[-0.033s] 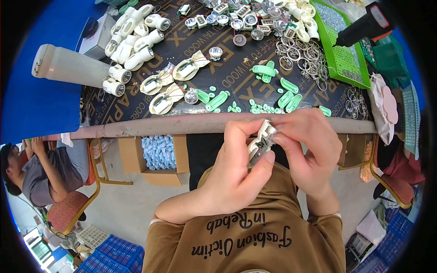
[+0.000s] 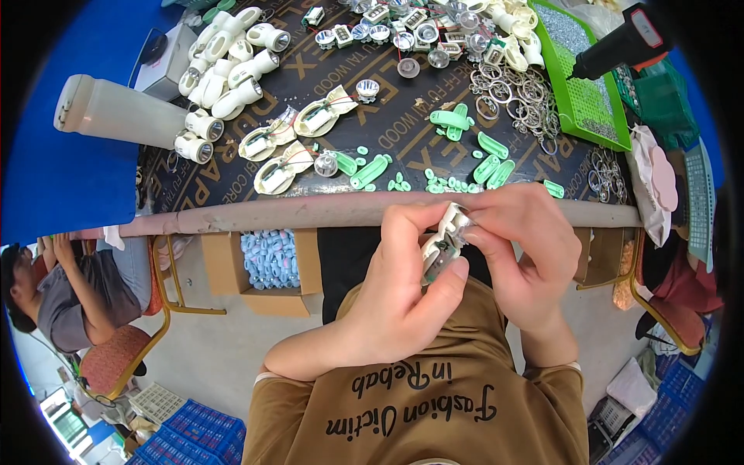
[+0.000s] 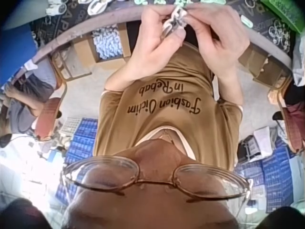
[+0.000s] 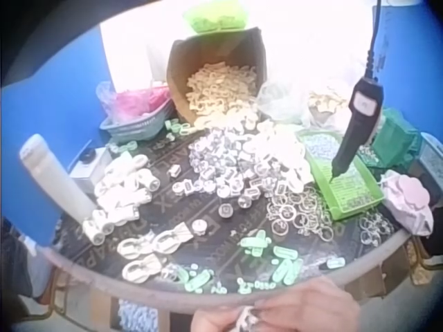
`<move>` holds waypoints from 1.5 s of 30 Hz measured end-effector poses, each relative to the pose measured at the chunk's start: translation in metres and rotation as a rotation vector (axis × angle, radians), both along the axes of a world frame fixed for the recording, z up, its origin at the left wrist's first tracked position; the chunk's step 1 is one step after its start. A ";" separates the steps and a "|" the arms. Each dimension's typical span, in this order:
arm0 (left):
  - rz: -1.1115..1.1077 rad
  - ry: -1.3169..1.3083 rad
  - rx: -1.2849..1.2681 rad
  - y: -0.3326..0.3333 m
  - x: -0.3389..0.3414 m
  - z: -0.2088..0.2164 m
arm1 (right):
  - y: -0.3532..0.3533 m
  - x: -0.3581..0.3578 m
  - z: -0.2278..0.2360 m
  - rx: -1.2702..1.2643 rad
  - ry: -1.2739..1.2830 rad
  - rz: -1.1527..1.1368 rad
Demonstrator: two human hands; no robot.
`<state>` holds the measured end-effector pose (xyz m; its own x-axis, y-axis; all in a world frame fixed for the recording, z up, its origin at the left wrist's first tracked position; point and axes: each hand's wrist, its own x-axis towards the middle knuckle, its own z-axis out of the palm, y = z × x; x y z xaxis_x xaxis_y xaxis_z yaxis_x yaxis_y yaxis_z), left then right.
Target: Assembling small plastic housings with metal rings and chains at a factory workbench.
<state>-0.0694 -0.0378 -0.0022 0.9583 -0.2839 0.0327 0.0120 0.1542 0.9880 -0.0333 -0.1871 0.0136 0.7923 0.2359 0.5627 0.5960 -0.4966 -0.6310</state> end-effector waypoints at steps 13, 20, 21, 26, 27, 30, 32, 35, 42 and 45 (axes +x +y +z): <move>-0.036 -0.200 -0.420 0.004 0.003 -0.016 | 0.010 -0.020 -0.013 0.757 0.398 0.260; -0.006 -0.245 -0.304 0.005 -0.001 -0.018 | 0.000 -0.022 -0.003 0.390 0.148 0.205; -0.012 -0.251 -0.280 0.005 -0.001 -0.018 | 0.000 -0.023 0.002 0.392 0.147 0.202; -0.058 -0.311 -0.108 0.004 0.000 -0.008 | -0.003 -0.022 0.017 0.029 0.042 -0.015; -0.054 -0.221 -0.104 0.004 -0.002 -0.005 | -0.003 -0.023 0.015 0.047 0.078 -0.032; -0.063 -0.175 -0.096 0.004 -0.001 -0.005 | -0.003 -0.021 0.005 0.122 0.077 -0.032; -0.113 0.009 -0.169 0.005 0.000 0.000 | -0.004 -0.021 0.002 0.136 0.088 -0.028; -0.124 0.044 -0.182 0.006 0.001 0.003 | -0.003 -0.020 -0.003 0.168 0.096 -0.021; -0.081 0.072 -0.181 0.005 -0.001 0.006 | -0.001 -0.017 -0.004 0.170 0.077 -0.018; -0.076 0.005 -0.181 0.007 -0.001 0.001 | -0.001 -0.017 -0.001 0.101 0.043 -0.019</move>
<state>-0.0703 -0.0305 -0.0012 0.9348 -0.3450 0.0847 0.0354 0.3275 0.9442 -0.0499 -0.1880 0.0127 0.8200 0.1641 0.5483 0.5582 -0.4404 -0.7032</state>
